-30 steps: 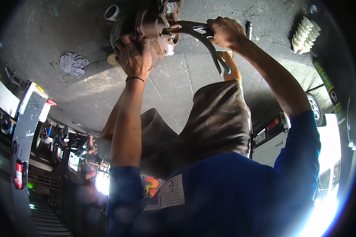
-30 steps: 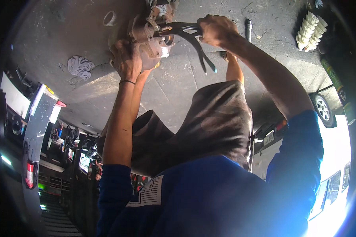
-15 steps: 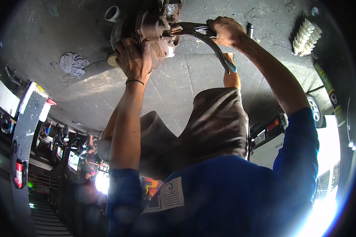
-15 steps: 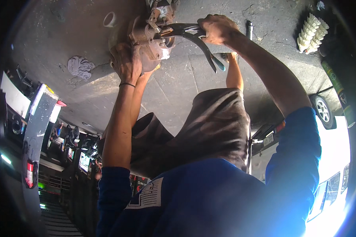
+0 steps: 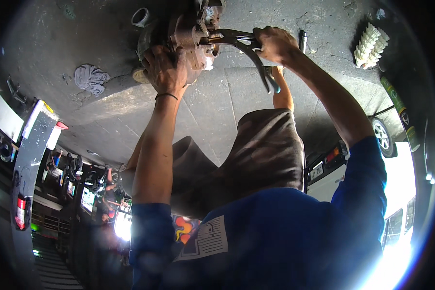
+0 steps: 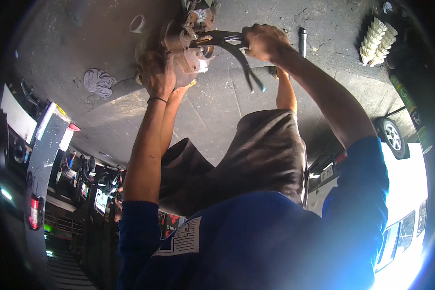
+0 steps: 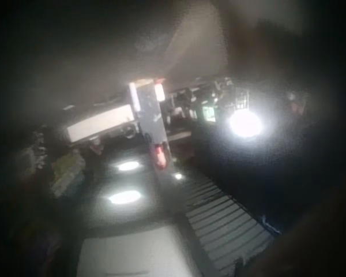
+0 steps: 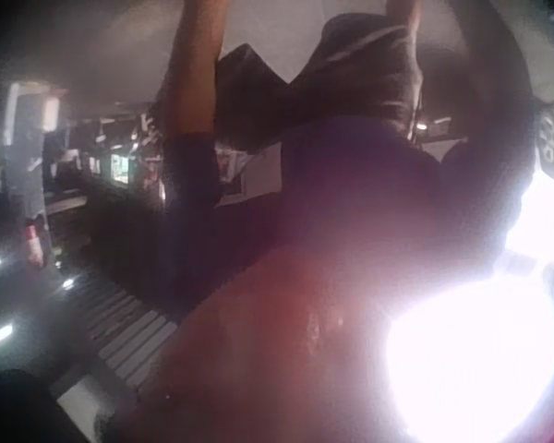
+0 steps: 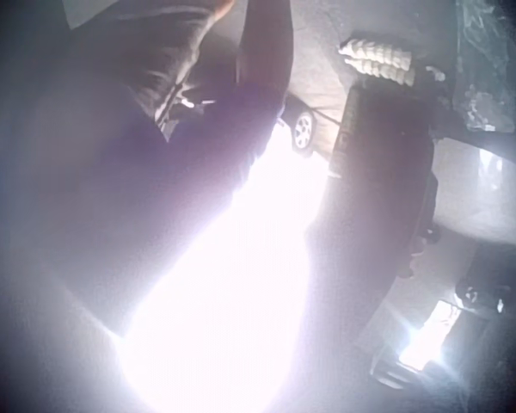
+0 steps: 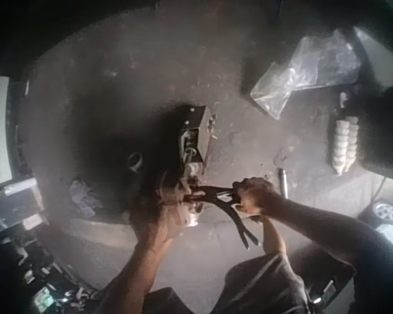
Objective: The person uses pliers and a socket wrench to work on a turbocharger on the floor, adjusting bolts and mechanical components.
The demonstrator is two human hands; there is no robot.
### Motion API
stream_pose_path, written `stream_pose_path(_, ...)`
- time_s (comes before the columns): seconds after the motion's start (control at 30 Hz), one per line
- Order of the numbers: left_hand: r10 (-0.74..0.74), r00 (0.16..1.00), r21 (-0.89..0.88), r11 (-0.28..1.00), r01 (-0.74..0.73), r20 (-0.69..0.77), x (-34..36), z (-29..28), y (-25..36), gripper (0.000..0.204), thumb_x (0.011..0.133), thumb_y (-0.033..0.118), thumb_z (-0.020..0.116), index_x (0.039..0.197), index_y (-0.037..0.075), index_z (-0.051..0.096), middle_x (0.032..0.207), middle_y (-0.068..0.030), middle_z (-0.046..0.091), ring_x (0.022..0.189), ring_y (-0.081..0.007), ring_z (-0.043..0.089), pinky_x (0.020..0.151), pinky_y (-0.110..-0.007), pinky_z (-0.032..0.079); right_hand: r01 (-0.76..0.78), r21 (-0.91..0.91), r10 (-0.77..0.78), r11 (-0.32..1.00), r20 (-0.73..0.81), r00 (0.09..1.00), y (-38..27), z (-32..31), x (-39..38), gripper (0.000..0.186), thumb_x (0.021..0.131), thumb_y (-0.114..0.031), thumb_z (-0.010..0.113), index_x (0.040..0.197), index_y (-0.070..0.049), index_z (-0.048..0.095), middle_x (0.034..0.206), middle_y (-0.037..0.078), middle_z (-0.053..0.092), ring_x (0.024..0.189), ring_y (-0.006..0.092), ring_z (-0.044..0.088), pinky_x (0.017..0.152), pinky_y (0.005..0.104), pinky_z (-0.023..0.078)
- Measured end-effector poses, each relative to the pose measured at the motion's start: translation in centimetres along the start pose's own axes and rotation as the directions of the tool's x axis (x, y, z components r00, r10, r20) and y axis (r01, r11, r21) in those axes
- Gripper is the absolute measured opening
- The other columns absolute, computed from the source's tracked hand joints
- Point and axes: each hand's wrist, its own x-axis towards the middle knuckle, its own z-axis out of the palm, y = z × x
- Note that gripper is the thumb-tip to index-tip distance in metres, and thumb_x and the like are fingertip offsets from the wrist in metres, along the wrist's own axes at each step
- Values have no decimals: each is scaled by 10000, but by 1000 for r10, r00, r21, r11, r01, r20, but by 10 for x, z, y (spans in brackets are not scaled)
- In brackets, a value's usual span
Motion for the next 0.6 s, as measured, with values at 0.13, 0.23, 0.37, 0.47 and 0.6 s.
stream_pose_path(0.13,-35,999,37,999,36,-8,-3,-9,-3,612,886,610,622,1201,94,524,1243,-217,508,1228,-446,493,995,-607,402,-6,112,8,994,-14,1000,-26,-18,-18,270,860,-212,730,1085,-86,649,1008,184,728,962,383,722,836,495,586)
stream_pose_path(0.23,-24,1000,55,998,24,-5,-3,-11,0,621,894,622,604,1207,91,528,1248,-215,507,1231,-449,491,996,-607,403,-79,181,81,980,1,997,-44,-34,-26,156,870,-97,622,956,-4,714,911,242,740,927,412,739,822,512,590)
stream_pose_path(0.37,-22,999,43,999,24,-33,-4,-10,1,642,895,639,595,1212,84,531,1251,-217,506,1237,-450,486,999,-608,404,-89,203,89,975,7,996,-58,-38,-33,180,881,-76,593,971,52,683,922,270,734,934,436,737,817,528,586)
stream_pose_path(0.47,-27,999,-8,1000,27,-19,-2,-14,5,655,892,651,601,1207,81,535,1253,-221,502,1250,-447,479,1005,-613,404,-123,232,114,965,51,992,-68,-37,-36,198,881,-62,579,1000,70,665,936,282,732,933,445,736,822,529,587)
stream_pose_path(0.6,-56,998,5,998,56,-15,-8,-16,4,645,904,663,592,1215,101,549,1275,-238,520,1272,-462,475,1041,-620,382,-126,265,119,956,40,992,-77,-33,-39,214,873,-77,593,1004,80,658,931,284,730,936,447,735,831,527,587)
